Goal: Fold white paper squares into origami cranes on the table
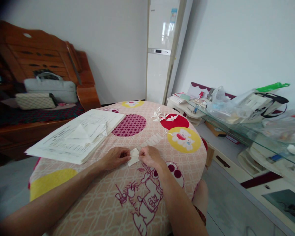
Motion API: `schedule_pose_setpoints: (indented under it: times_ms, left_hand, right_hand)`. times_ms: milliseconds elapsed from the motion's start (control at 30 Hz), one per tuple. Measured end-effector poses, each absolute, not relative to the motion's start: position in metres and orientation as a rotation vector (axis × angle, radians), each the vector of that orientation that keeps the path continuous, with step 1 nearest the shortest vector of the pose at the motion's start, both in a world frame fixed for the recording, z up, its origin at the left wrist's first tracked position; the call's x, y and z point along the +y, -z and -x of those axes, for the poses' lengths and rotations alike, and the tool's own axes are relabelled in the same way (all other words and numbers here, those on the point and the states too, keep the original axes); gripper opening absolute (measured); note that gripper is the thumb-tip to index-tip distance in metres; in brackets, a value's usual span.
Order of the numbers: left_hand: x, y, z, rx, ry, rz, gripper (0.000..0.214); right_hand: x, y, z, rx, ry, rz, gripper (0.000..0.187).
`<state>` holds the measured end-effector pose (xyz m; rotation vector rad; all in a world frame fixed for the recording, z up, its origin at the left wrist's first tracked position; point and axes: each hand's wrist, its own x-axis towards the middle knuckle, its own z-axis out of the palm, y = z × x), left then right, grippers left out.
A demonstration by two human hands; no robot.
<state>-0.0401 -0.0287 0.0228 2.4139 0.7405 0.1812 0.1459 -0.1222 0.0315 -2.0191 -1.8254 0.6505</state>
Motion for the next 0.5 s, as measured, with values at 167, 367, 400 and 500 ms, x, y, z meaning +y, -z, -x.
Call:
schedule_pose_setpoints:
  times_ms: [167,367,400,500]
  left_hand:
    - [-0.0302,-0.0226,0.0393,0.754,-0.202,-2.414,0.023]
    - [-0.0332,-0.0227,0.0402,0.794,-0.234,-2.396,0.022]
    - [-0.0342,-0.0229,0.0405,0.815,-0.226,-2.388,0.021]
    - [-0.0383,-0.0234,0.0411,0.931,-0.210,-2.371,0.019]
  right_hand:
    - [-0.1223,-0.0292,-0.1459,-1.815,-0.622,2.004,0.011]
    - [-0.1223,-0.0260,-0.1477,-1.825,-0.613,1.972,0.011]
    - [-0.1222,-0.0256,-0.1483,-1.829,-0.614,1.963,0.011]
    - [-0.1217,-0.0248,-0.1499,-1.840,-0.645,1.947,0.010]
